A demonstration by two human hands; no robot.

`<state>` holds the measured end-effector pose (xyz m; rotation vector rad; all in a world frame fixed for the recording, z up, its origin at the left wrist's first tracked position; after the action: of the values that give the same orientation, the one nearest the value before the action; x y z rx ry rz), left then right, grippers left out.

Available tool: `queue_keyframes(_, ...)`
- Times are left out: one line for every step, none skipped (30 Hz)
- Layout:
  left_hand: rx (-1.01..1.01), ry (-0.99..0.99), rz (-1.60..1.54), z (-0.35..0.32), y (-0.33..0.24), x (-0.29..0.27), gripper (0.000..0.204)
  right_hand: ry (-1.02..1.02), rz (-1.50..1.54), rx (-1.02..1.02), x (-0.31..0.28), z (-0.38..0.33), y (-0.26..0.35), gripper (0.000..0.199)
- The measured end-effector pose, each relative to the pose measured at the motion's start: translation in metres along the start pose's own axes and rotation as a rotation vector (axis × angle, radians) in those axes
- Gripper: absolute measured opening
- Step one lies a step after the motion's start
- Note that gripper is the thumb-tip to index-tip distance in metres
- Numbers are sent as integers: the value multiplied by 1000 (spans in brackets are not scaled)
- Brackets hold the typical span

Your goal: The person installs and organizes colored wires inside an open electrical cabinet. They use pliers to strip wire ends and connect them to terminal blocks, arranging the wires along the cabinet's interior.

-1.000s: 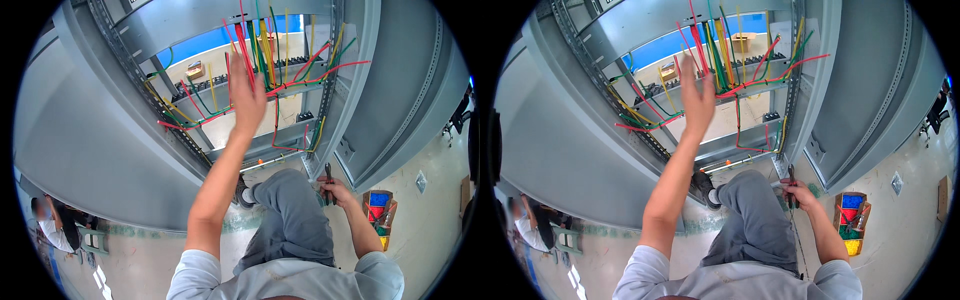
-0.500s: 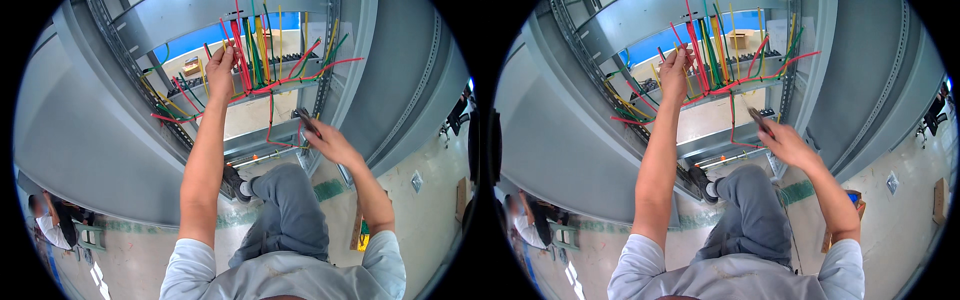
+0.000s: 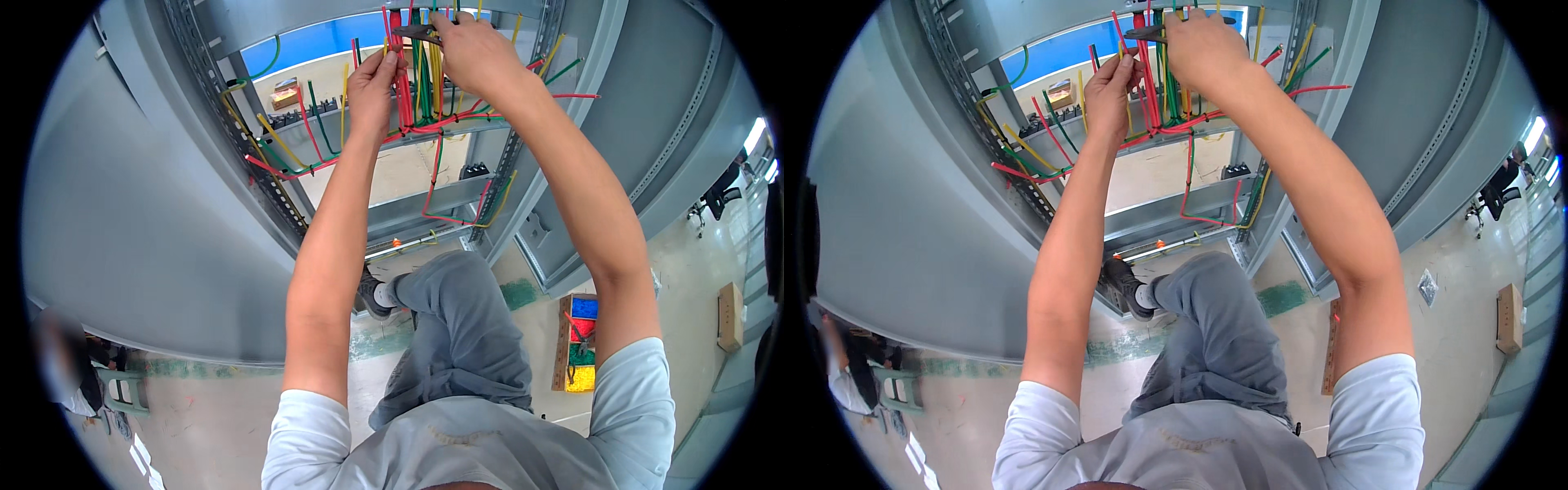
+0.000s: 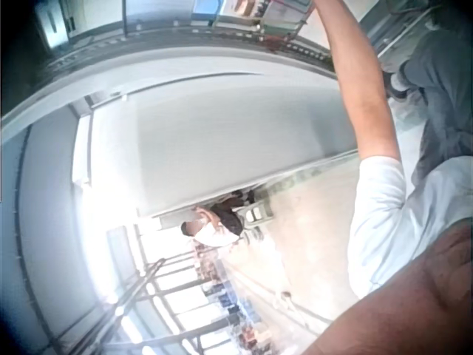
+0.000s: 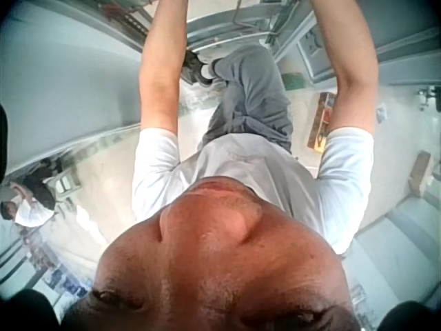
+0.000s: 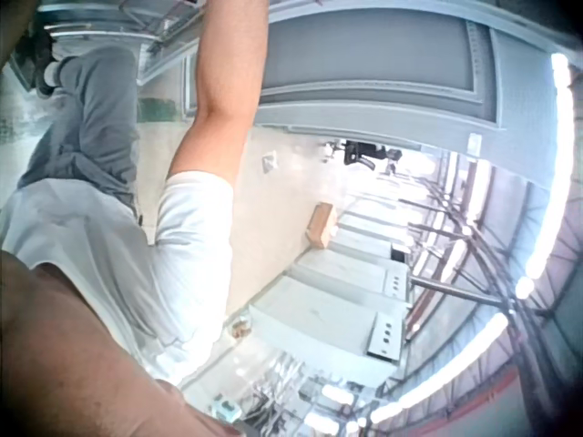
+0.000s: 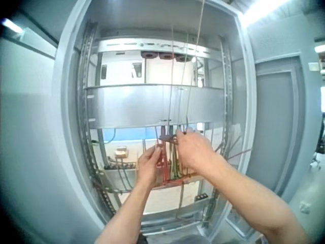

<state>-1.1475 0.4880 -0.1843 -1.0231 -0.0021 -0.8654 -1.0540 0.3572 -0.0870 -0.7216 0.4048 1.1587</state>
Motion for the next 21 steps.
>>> queue_keyframes(-7, 4, 6, 0, 0, -1, 26, 21, 5, -5, 5, 3, -1, 42)
queue_keyframes(-5, 4, 3, 1, 0, 0, 26, 42, 9, -10, 9, 6, -3, 42)
queue_keyframes(-3, 5, 0, 1, 1, 1, 26, 63, 12, -14, 13, 8, -5, 41)
queue_keyframes(-3, 2, 3, 1, 1, -1, 26, 77, 13, -15, 13, 9, -1, 41)
queue_keyframes(-1, 5, 4, 1, 1, -3, 26, 92, 13, -15, 13, 11, 4, 41)
queue_keyframes(0, 8, 5, 2, 1, -4, 26, 106, 13, -16, 13, 13, 7, 41)
queue_keyframes(2, 14, 6, 2, 1, -5, 26, 89, 10, -22, 13, 13, 8, 41)
queue_keyframes(-6, 15, 1, 2, 2, -6, 26, 72, 6, -29, 14, 14, 8, 41)
queue_keyframes(-13, 17, -3, 2, 3, -6, 26, 54, 3, -36, 14, 14, 9, 41)
queue_keyframes(-19, 17, -7, 3, 3, -6, 26, 84, 10, -32, 14, 15, 9, 41)
queue_keyframes(-13, 13, -14, 3, 3, -7, 26, 114, 16, -28, 12, 16, 9, 41)
queue_keyframes(-7, 9, -22, 3, 4, -6, 26, 143, 23, -25, 13, 17, 9, 42)
queue_keyframes(-3, 8, -29, 3, 5, -5, 26, 95, -26, -46, 14, 17, 9, 39)
queue_keyframes(3, 12, -31, 3, 5, -3, 26, 47, -75, -67, 18, 17, 8, 36)
queue_keyframes(9, 15, -33, 4, 6, -2, 26, 0, -125, -88, 19, 17, 7, 34)
queue_keyframes(14, 16, -30, 4, 5, -3, 25, -3, -43, -71, 15, 17, 10, 29)
queue_keyframes(13, 12, -22, 3, 5, -5, 26, -5, 38, -54, 9, 17, 13, 23)
queue_keyframes(12, 8, -14, 3, 6, -6, 26, -7, 118, -37, 3, 18, 15, 19)
queue_keyframes(11, 7, -6, 2, 4, -6, 26, 45, 99, -54, 2, 19, 15, 20)
queue_keyframes(5, 9, -4, 2, 3, -6, 26, 97, 79, -72, 3, 21, 15, 22)
queue_keyframes(-1, 12, -3, 1, 3, -6, 26, 150, 59, -89, 5, 21, 15, 24)
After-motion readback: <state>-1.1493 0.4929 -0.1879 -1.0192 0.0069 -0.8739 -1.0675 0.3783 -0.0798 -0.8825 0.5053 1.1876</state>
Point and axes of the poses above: each hand's wrist, its own z-axis towards the middle knuckle, its own x-axis out of the palm, y = z × x, the point moved 5 cm from there along z, towards the middle knuckle, and after that the axes turned 6 degrees about -x, right-handed, at the moved point
